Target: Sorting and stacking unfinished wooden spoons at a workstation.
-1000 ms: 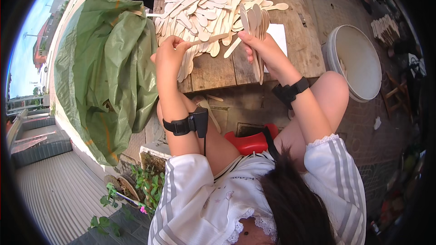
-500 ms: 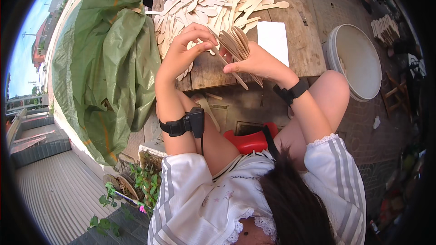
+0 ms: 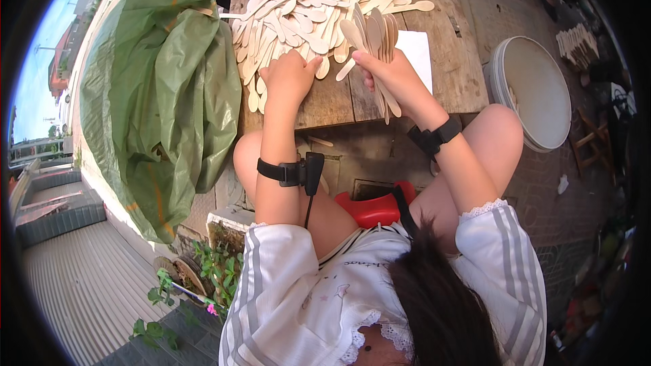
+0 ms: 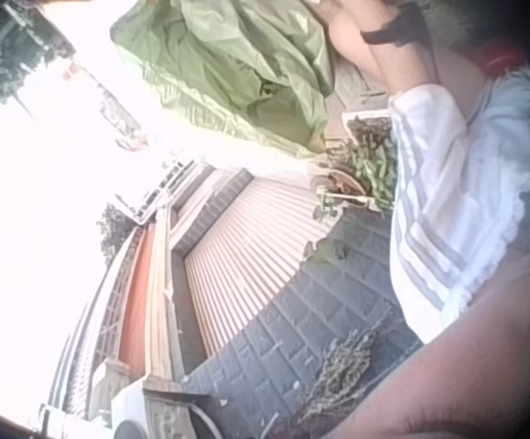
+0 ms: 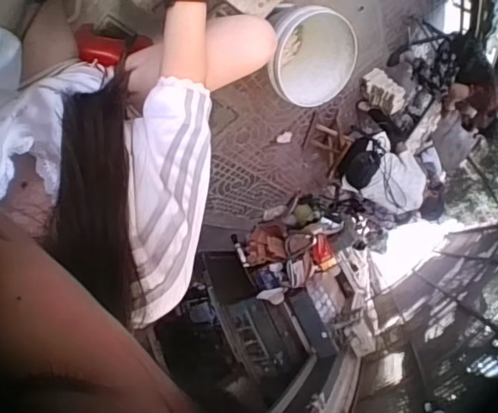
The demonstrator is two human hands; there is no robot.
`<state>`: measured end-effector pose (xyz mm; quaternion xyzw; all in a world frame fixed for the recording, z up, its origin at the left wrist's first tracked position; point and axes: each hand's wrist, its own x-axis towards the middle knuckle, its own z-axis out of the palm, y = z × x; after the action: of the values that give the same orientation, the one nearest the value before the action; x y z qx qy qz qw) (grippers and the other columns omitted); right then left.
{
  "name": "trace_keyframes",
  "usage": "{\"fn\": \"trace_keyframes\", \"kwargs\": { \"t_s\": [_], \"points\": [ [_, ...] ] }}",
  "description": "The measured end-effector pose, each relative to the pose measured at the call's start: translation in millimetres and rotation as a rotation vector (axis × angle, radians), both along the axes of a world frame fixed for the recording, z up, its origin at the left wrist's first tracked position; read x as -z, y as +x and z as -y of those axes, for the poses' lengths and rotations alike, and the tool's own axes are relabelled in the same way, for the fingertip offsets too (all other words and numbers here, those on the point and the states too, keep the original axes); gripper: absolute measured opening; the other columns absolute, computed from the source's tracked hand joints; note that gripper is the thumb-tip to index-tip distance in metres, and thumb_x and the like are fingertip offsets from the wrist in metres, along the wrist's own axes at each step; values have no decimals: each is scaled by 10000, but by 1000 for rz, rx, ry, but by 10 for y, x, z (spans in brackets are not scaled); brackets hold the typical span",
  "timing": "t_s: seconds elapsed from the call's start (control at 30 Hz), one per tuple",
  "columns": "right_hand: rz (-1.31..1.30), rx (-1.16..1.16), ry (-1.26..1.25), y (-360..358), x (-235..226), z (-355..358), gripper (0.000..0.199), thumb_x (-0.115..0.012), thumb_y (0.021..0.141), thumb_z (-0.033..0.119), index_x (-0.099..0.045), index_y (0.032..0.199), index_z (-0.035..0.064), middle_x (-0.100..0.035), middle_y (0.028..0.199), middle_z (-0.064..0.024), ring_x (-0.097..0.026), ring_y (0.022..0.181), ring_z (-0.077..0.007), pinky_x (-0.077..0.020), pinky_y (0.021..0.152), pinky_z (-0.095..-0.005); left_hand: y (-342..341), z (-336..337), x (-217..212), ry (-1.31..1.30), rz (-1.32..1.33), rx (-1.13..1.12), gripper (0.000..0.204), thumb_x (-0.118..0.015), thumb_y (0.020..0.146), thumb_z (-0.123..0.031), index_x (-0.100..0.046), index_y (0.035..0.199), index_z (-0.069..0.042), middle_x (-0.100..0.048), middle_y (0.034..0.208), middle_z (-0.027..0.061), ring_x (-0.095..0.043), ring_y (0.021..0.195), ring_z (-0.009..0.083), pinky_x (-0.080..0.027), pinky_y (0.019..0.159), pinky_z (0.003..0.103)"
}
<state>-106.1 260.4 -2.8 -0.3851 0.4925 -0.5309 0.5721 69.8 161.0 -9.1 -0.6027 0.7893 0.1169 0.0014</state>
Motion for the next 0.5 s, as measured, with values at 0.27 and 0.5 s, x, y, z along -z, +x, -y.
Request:
{"fn": "trace_keyframes", "kwargs": {
  "t_s": [0.27,0.5],
  "points": [
    [19,-6,-13,36,-28,-1,245,-613,874,292,-522,811,74,-484,659,27,-458,572,-58,-401,539,-218,-181,75,232,-299,-41,-82,535,-635,751,-529,-626,852,-4,-654,831,154,-590,845,333,-345,820,460],
    [76,27,-36,-9,-50,17,255,-625,874,304,-533,869,67,-512,700,17,-481,595,-70,-413,557,-213,4,202,221,-340,-252,-83,323,-661,776,-356,-628,883,-53,-622,874,91,-569,868,295,-337,791,456]
  ]
}}
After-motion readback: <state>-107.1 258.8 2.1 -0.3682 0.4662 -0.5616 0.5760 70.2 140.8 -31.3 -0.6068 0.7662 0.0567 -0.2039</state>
